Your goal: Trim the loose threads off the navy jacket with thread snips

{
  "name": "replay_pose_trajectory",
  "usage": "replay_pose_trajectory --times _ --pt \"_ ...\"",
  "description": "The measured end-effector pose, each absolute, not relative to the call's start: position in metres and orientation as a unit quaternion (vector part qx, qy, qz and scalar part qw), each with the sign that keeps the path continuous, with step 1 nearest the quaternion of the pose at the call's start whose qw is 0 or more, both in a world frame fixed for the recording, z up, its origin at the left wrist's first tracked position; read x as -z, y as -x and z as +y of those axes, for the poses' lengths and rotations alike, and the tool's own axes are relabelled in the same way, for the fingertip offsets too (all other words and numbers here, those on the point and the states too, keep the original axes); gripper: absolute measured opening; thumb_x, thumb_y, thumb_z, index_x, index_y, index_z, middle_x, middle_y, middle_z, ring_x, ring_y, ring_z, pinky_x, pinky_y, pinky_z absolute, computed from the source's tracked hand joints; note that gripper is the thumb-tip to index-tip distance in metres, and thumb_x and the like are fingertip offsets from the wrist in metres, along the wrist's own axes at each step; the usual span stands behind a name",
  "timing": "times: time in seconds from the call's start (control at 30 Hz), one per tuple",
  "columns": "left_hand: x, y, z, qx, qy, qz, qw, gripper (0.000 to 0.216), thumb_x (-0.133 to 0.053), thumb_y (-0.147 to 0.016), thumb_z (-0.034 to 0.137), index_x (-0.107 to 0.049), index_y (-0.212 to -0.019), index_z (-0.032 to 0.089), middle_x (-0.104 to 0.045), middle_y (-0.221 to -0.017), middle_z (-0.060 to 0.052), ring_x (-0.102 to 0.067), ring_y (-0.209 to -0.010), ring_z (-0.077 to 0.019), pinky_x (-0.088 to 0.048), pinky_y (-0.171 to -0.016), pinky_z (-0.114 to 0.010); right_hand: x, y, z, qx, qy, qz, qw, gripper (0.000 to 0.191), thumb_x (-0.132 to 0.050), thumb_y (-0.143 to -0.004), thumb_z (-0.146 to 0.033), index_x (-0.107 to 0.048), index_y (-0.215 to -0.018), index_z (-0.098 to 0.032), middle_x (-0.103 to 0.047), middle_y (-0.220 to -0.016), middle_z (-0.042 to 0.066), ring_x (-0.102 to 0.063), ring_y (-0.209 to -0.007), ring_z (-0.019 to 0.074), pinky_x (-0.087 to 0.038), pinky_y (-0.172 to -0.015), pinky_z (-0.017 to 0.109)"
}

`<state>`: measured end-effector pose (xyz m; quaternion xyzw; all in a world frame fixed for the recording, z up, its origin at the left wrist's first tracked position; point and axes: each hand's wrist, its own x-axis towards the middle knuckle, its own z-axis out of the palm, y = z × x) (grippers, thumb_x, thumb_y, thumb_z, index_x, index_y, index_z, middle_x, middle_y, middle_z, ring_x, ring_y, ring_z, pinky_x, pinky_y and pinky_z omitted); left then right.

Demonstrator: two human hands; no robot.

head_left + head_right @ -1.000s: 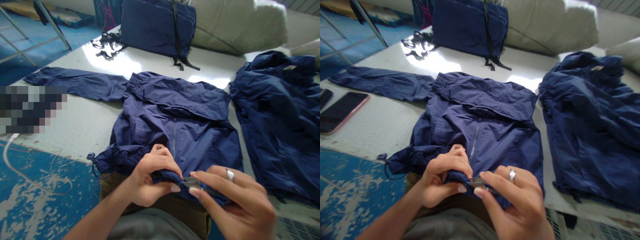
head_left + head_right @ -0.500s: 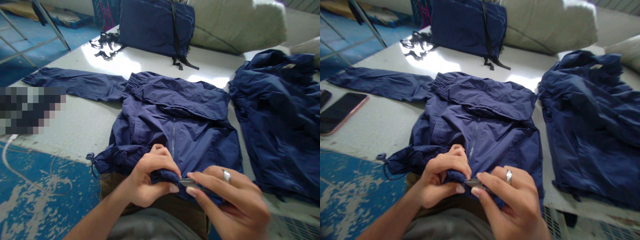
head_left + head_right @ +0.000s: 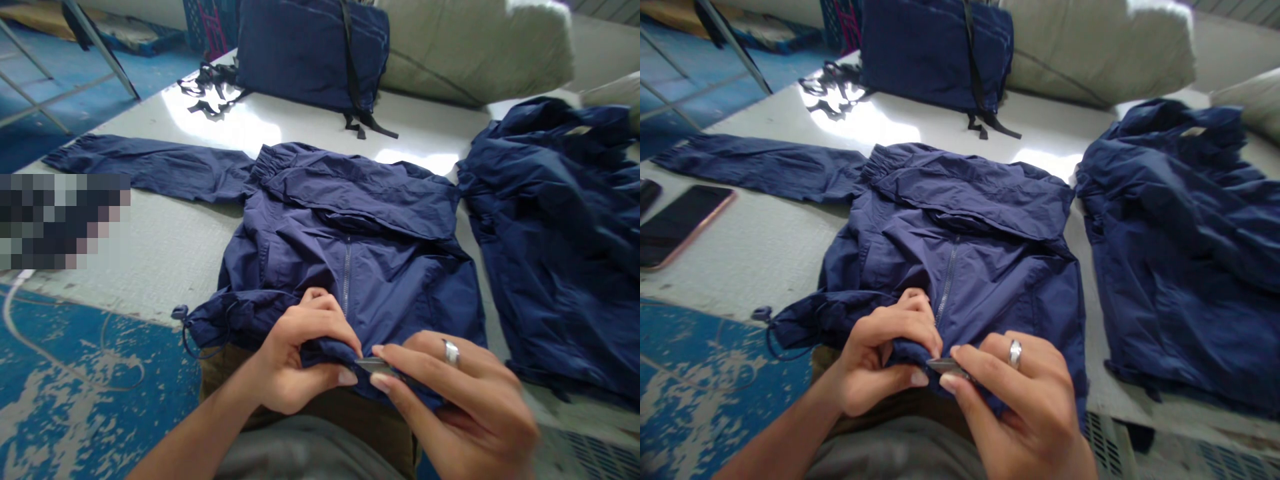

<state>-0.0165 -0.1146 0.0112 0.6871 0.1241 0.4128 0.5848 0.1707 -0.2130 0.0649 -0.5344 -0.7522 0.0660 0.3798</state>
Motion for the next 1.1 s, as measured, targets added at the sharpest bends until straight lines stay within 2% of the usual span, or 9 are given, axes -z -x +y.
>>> replay_pose_trajectory --times 0.57,0.83,1.1 --pt "-0.0097 0.0154 -0.1149 -0.425 -0.677 0.110 0.591 0.022 -0.078 -0.089 0.037 -0.075 -0.086 0.015 -0.075 -0.075 -0.006 -0.061 -0.073 -0.0184 -0.041 -0.085 -0.041 -0.0627 -0.1703 -0.2118 -0.088 0.531 -0.748 0.389 0.019 -0.071 -0.087 -0.006 -0.071 -0.101 -0.018 -0.065 -0.067 -0.001 -0.060 -0.054 0.0102 -0.044 -0.052 0.026" --pt "-0.0094 0.0161 -0.1156 -0.427 -0.662 0.113 0.605 0.022 -0.080 -0.088 0.039 -0.077 -0.085 0.017 -0.075 -0.076 -0.006 -0.062 -0.073 -0.0194 -0.041 -0.086 -0.041 -0.0592 -0.1696 -0.2121 -0.080 0.553 -0.718 0.415 0.017 -0.072 -0.088 -0.009 -0.072 -0.100 -0.021 -0.070 -0.071 -0.002 -0.065 -0.059 0.0080 -0.049 -0.057 0.021" --pt "-0.0091 0.0164 -0.1148 -0.426 -0.665 0.105 0.605 0.020 -0.079 -0.088 0.036 -0.075 -0.087 0.016 -0.075 -0.077 -0.006 -0.061 -0.073 -0.0191 -0.040 -0.086 -0.041 -0.0601 -0.1674 -0.2116 -0.094 0.552 -0.721 0.407 0.015 -0.073 -0.087 -0.010 -0.074 -0.099 -0.020 -0.070 -0.069 -0.002 -0.065 -0.058 0.0087 -0.050 -0.057 0.022"
